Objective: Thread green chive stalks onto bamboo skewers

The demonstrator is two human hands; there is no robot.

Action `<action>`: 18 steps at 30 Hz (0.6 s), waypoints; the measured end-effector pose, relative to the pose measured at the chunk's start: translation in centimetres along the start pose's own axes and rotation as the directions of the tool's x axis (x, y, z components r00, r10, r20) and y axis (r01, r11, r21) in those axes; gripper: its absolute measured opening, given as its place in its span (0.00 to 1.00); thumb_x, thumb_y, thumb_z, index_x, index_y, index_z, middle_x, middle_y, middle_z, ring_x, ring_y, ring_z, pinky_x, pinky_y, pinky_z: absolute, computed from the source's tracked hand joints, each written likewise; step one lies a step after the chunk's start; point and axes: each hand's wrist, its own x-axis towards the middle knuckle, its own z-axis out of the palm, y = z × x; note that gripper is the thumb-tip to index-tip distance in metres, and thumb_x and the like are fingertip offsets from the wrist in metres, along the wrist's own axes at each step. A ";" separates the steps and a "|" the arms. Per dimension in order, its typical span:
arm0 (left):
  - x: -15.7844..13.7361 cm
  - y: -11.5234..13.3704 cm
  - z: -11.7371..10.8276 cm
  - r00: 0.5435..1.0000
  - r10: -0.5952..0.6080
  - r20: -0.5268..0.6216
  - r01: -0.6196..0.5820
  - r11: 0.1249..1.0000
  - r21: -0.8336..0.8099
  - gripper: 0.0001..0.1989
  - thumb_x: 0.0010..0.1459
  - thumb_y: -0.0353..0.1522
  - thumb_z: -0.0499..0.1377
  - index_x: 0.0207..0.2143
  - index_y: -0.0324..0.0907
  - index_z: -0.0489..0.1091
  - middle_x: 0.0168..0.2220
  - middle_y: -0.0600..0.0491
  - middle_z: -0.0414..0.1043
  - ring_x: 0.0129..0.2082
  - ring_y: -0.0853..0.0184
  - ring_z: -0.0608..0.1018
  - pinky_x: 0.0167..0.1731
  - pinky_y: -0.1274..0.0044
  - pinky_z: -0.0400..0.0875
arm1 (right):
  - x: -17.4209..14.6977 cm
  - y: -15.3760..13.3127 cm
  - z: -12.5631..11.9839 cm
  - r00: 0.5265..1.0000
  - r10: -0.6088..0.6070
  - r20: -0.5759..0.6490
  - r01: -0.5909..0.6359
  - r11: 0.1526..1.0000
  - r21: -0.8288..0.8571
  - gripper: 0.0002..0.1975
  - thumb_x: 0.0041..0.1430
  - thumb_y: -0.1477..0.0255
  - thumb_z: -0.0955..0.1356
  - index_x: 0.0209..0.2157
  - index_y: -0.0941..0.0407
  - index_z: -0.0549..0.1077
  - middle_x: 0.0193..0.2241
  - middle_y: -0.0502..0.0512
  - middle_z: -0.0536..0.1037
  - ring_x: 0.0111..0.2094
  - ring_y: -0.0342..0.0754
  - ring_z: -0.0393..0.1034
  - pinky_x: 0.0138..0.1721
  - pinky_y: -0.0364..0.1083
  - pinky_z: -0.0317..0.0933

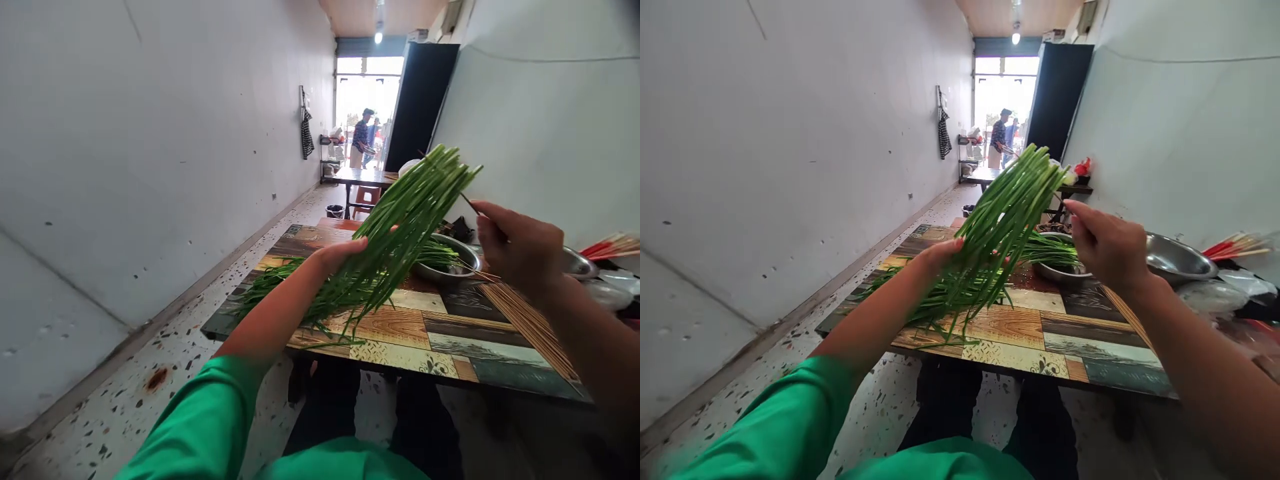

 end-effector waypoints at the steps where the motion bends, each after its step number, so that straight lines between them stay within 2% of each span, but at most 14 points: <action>1: -0.2 -0.3 0.7 0.992 -0.044 0.120 0.063 0.985 -0.160 0.28 0.58 0.53 0.48 0.47 0.44 0.73 0.38 0.45 0.78 0.43 0.55 0.79 0.40 0.62 0.75 | 0.0 0.4 0.3 1.000 0.004 0.024 -0.005 1.000 0.026 0.18 0.63 0.68 0.61 0.46 0.56 0.78 0.28 0.54 0.82 0.25 0.43 0.72 0.25 0.42 0.58; 3: -0.6 -0.6 1.8 0.951 -0.060 0.303 0.186 0.895 -0.406 0.31 0.51 0.55 0.55 0.45 0.40 0.74 0.38 0.42 0.78 0.39 0.53 0.79 0.38 0.61 0.75 | -0.4 1.6 1.1 0.995 0.018 0.094 -0.025 0.997 0.073 0.19 0.63 0.67 0.60 0.47 0.57 0.77 0.33 0.56 0.82 0.28 0.45 0.74 0.28 0.42 0.60; 4: -0.8 -0.6 2.2 0.932 -0.059 0.357 0.237 0.846 -0.478 0.32 0.47 0.55 0.58 0.44 0.39 0.73 0.39 0.41 0.77 0.37 0.54 0.79 0.36 0.62 0.75 | -0.8 2.3 1.6 0.991 0.037 0.132 -0.049 0.995 0.089 0.19 0.63 0.67 0.60 0.47 0.57 0.77 0.35 0.56 0.82 0.29 0.46 0.74 0.29 0.43 0.61; 6: -0.8 -0.5 2.9 0.903 -0.079 0.421 0.321 0.778 -0.541 0.32 0.43 0.52 0.62 0.44 0.39 0.72 0.40 0.41 0.77 0.32 0.58 0.79 0.31 0.65 0.74 | -1.7 3.7 2.7 0.969 0.115 0.217 -0.136 0.987 0.087 0.19 0.62 0.68 0.60 0.48 0.57 0.76 0.36 0.56 0.82 0.29 0.47 0.75 0.30 0.43 0.62; 8: 0.0 -0.3 3.2 0.885 -0.140 0.444 0.384 0.759 -0.526 0.29 0.42 0.46 0.66 0.44 0.40 0.71 0.38 0.44 0.76 0.28 0.64 0.77 0.28 0.69 0.73 | -2.6 4.9 3.8 0.943 0.181 0.280 -0.209 0.975 0.073 0.19 0.61 0.69 0.61 0.50 0.57 0.76 0.36 0.56 0.82 0.30 0.48 0.75 0.30 0.44 0.62; 10: 1.6 -0.2 3.2 0.887 -0.220 0.406 0.409 0.784 -0.467 0.24 0.43 0.39 0.67 0.43 0.40 0.71 0.34 0.48 0.75 0.26 0.69 0.75 0.27 0.73 0.72 | -3.2 6.0 4.9 0.916 0.227 0.331 -0.256 0.966 0.046 0.19 0.61 0.70 0.61 0.51 0.57 0.75 0.38 0.57 0.82 0.32 0.50 0.76 0.31 0.45 0.63; 13: 5.7 -0.6 2.2 0.927 -0.287 0.242 0.359 0.867 -0.347 0.19 0.45 0.33 0.66 0.41 0.41 0.71 0.30 0.52 0.73 0.23 0.74 0.71 0.25 0.76 0.70 | -3.4 8.1 7.0 0.855 0.311 0.415 -0.315 0.947 -0.061 0.19 0.62 0.71 0.61 0.51 0.57 0.75 0.43 0.59 0.81 0.37 0.53 0.76 0.35 0.47 0.64; 15: 9.0 -1.3 1.3 0.952 -0.269 0.147 0.297 0.928 -0.226 0.17 0.46 0.32 0.65 0.41 0.41 0.71 0.30 0.53 0.73 0.23 0.75 0.71 0.25 0.78 0.69 | -3.6 9.7 8.7 0.797 0.366 0.481 -0.342 0.929 -0.140 0.20 0.63 0.71 0.60 0.52 0.57 0.74 0.46 0.59 0.79 0.41 0.54 0.76 0.38 0.47 0.64; 18: 13.7 -2.8 0.5 0.973 -0.223 0.056 0.223 0.975 0.007 0.15 0.48 0.32 0.63 0.40 0.39 0.73 0.29 0.55 0.72 0.23 0.75 0.70 0.27 0.79 0.68 | -4.5 11.9 11.4 0.679 0.424 0.599 -0.363 0.903 -0.228 0.20 0.65 0.69 0.59 0.53 0.57 0.73 0.47 0.61 0.78 0.45 0.54 0.74 0.40 0.47 0.63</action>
